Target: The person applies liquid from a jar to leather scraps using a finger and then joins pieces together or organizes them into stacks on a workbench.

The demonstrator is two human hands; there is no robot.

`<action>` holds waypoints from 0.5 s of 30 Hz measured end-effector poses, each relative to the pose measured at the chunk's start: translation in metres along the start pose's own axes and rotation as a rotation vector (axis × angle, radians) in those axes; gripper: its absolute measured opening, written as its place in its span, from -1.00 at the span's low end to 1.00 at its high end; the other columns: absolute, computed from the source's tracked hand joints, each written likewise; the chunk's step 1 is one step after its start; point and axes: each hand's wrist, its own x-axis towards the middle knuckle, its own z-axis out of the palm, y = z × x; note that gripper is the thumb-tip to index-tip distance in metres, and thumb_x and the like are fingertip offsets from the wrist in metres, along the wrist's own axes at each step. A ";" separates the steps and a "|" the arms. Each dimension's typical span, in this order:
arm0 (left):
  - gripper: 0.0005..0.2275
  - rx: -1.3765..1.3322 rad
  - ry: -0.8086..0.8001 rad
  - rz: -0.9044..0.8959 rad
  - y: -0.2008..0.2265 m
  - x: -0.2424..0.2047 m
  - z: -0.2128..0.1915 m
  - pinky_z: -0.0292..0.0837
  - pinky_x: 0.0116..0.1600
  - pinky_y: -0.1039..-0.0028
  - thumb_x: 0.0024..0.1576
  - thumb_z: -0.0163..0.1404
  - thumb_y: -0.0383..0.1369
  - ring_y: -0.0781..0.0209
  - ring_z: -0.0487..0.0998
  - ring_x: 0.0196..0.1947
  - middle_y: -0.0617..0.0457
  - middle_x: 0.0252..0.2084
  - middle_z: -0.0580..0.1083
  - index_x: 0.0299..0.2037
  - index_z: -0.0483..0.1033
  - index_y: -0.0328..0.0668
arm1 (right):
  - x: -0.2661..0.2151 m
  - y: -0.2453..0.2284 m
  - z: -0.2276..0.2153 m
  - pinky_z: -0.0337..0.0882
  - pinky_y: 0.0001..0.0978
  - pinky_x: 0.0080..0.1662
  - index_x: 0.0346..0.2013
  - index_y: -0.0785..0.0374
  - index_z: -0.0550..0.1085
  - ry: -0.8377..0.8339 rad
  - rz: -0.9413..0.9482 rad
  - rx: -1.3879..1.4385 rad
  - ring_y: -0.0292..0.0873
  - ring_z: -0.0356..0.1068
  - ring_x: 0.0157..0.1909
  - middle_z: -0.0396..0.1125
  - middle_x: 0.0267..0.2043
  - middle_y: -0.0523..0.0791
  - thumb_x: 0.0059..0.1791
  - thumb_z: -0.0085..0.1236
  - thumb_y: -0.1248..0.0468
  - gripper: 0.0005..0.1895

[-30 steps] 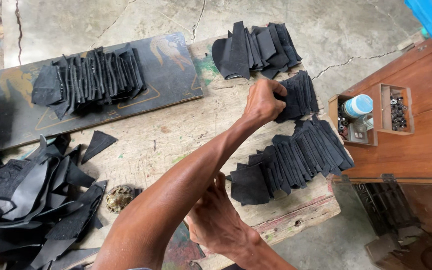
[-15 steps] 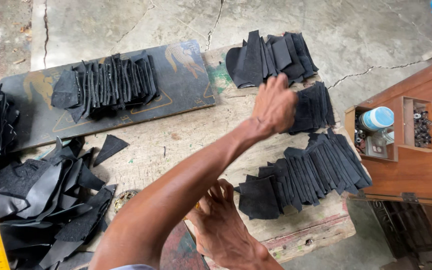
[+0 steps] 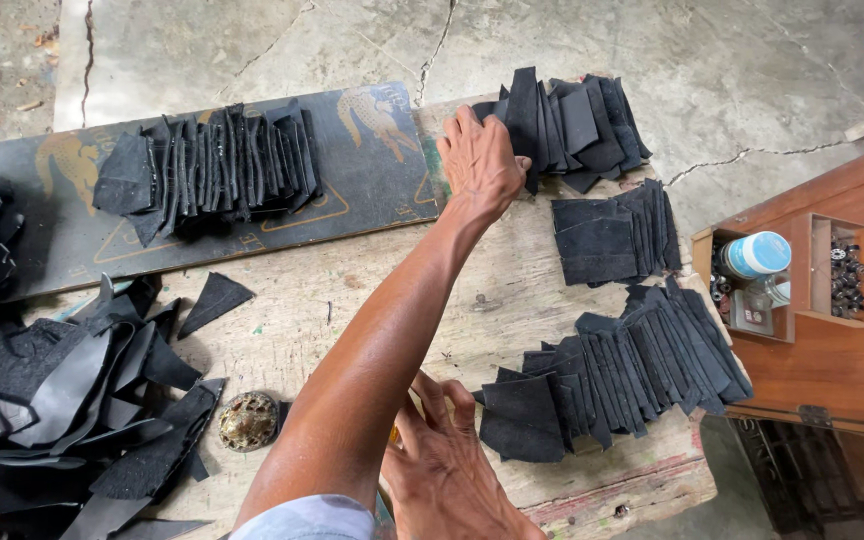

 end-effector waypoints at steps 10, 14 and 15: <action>-0.71 -0.581 0.061 0.007 -0.004 0.002 -0.014 0.56 -0.12 0.27 -0.03 0.20 -0.44 0.08 0.61 -0.27 -0.08 -0.23 0.55 -0.11 0.47 -0.26 | 0.000 -0.001 0.000 -0.06 0.18 0.30 -0.26 0.35 0.51 -0.037 0.023 -0.099 0.18 -0.02 0.45 0.11 0.36 0.15 -0.21 0.08 0.55 -0.75; -0.78 -0.661 0.053 0.133 -0.020 -0.023 -0.070 0.53 -0.20 0.23 0.08 0.12 -0.55 0.01 0.64 -0.28 -0.17 -0.24 0.58 -0.07 0.47 -0.33 | 0.004 -0.004 -0.004 0.06 0.15 0.30 -0.25 0.35 0.56 0.119 -0.032 -0.175 0.13 0.14 0.39 0.26 0.26 0.14 -0.19 0.04 0.61 -0.71; -0.82 -0.656 0.060 0.177 -0.024 -0.031 -0.088 0.55 -0.16 0.28 0.10 0.13 -0.54 0.04 0.67 -0.25 -0.15 -0.22 0.61 -0.10 0.55 -0.30 | 0.006 -0.003 -0.006 0.09 0.12 0.28 -0.27 0.34 0.57 0.127 -0.037 -0.160 0.14 0.15 0.37 0.27 0.25 0.14 -0.18 0.04 0.61 -0.72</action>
